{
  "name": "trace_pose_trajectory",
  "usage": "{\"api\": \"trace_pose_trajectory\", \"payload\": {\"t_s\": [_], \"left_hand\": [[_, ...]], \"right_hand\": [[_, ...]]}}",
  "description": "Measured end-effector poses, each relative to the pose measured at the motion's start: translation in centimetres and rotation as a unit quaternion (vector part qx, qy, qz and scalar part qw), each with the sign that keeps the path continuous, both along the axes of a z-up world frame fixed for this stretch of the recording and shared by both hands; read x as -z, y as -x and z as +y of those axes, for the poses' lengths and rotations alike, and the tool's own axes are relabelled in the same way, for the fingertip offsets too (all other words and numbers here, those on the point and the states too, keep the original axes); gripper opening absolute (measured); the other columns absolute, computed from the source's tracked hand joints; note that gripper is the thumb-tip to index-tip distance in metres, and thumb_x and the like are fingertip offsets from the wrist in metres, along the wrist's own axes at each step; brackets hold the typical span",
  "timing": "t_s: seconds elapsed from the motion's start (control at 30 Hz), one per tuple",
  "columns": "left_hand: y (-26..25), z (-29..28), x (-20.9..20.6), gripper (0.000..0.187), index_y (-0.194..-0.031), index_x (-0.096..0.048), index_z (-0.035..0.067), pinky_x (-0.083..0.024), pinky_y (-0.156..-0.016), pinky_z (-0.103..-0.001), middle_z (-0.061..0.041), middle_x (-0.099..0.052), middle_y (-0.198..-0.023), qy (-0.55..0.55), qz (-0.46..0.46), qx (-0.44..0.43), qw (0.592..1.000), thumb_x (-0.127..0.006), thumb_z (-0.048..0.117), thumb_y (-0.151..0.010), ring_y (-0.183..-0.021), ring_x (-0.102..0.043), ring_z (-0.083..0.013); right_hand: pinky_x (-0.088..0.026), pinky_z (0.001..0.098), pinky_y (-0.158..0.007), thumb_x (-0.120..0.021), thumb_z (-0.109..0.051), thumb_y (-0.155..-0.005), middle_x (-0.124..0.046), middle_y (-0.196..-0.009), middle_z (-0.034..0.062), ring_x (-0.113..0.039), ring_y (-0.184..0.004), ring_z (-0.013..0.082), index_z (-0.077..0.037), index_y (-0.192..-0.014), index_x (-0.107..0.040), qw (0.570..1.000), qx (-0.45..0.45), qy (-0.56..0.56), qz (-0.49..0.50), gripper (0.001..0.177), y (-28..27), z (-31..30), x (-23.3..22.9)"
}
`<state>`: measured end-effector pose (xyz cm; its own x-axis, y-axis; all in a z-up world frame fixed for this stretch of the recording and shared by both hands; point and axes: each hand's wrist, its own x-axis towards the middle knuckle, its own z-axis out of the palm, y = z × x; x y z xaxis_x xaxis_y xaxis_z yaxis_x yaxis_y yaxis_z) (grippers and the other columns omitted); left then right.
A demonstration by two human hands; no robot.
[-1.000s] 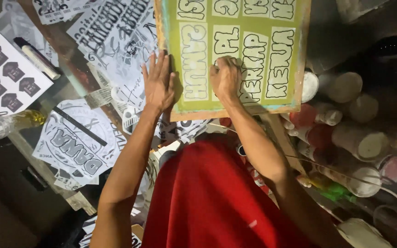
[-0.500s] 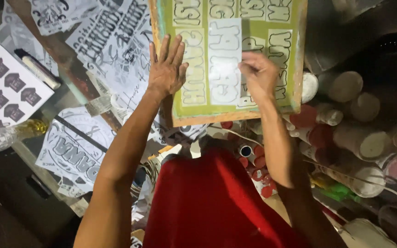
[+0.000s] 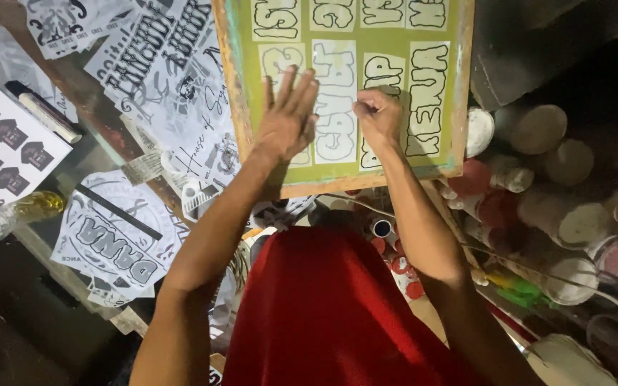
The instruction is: The person pours a liquid from a plastic bottle onto a wooden board with stenciled text and spreads it evenly using their hands. They then rub the surface of the board with both hands to ensure the liquid is distributed across the stenciled areas.
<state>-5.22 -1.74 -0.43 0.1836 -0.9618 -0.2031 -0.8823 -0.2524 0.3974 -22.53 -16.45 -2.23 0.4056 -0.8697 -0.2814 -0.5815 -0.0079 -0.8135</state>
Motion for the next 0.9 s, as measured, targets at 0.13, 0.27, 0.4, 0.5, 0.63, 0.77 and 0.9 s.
{"api": "trace_pose_trajectory", "payload": {"t_s": [0.13,0.27,0.4,0.5,0.63,0.77,0.9], "left_hand": [[1.7,-1.0,4.9,0.067,-0.164,-0.03,0.016,0.006,-0.125,-0.067,0.001,-0.016,-0.173,0.087,-0.018,-0.007,0.996,-0.037,0.047,-0.105,-0.159,0.0,-0.0291],[0.9,-1.1,0.9,0.069,-0.166,-0.006,0.019,0.016,-0.12,-0.062,0.001,0.004,-0.172,-0.063,-0.03,0.055,0.996,-0.018,0.051,-0.106,-0.155,0.017,-0.0262],[0.5,-1.3,1.1,0.072,-0.166,-0.002,0.018,0.017,-0.12,-0.063,0.002,0.007,-0.172,-0.062,-0.043,0.057,0.996,-0.009,0.056,-0.105,-0.154,0.018,-0.026],[0.7,-1.1,1.8,0.072,-0.166,-0.003,0.017,0.019,-0.119,-0.063,0.002,0.007,-0.172,-0.057,-0.046,0.058,0.996,-0.007,0.056,-0.106,-0.154,0.019,-0.0261],[0.7,-1.2,0.8,0.072,-0.166,-0.005,0.017,0.019,-0.12,-0.061,0.002,0.006,-0.172,-0.055,-0.027,0.051,0.997,-0.008,0.056,-0.106,-0.155,0.018,-0.0249],[0.9,-1.0,1.6,0.072,-0.167,-0.004,0.016,0.018,-0.121,-0.061,0.001,0.006,-0.172,-0.042,-0.045,0.052,0.997,-0.007,0.057,-0.107,-0.156,0.016,-0.0263],[1.0,-0.8,1.4,0.07,-0.167,-0.003,0.013,0.014,-0.122,-0.065,-0.001,0.003,-0.174,-0.02,-0.016,0.046,0.999,-0.01,0.053,-0.109,-0.158,0.011,-0.0297]], "right_hand": [[-0.059,0.0315,-0.071,-0.081,-0.017,-0.078,-0.078,-0.086,0.0075,-0.076,-0.081,0.0192,-0.02,-0.099,-0.081,0.998,-0.001,0.059,-0.01,0.021,1.2,-0.8,3.3],[-0.063,0.0286,-0.075,-0.076,-0.006,-0.086,-0.08,-0.096,0.002,-0.075,-0.085,0.0157,-0.013,-0.1,-0.079,0.997,-0.047,0.064,0.015,0.016,1.3,-0.6,1.9],[-0.065,0.0311,-0.077,-0.076,0.0,-0.087,-0.079,-0.103,0.0063,-0.076,-0.091,0.0219,-0.01,-0.105,-0.075,0.994,-0.071,0.083,0.008,0.021,0.5,-0.6,0.6],[-0.066,0.0323,-0.069,-0.074,-0.003,-0.089,-0.078,-0.1,0.0074,-0.076,-0.087,0.0225,-0.01,-0.111,-0.072,0.992,-0.077,0.094,0.02,0.022,1.0,-0.2,1.1],[-0.059,0.0373,-0.075,-0.074,-0.009,-0.093,-0.072,-0.098,0.008,-0.066,-0.075,0.0176,-0.003,-0.115,-0.071,0.936,-0.139,0.321,0.03,0.023,1.8,0.6,2.0],[-0.049,0.0535,-0.098,-0.069,-0.025,-0.101,-0.061,-0.119,0.012,-0.061,-0.106,0.0304,-0.007,-0.124,-0.064,0.899,-0.208,0.381,0.063,0.029,2.8,2.7,2.2],[-0.025,0.0559,-0.117,-0.07,-0.031,-0.105,-0.053,-0.153,0.0092,-0.041,-0.144,0.0326,-0.003,-0.14,-0.063,0.85,-0.248,0.453,0.103,0.046,3.4,2.8,2.9]]}}
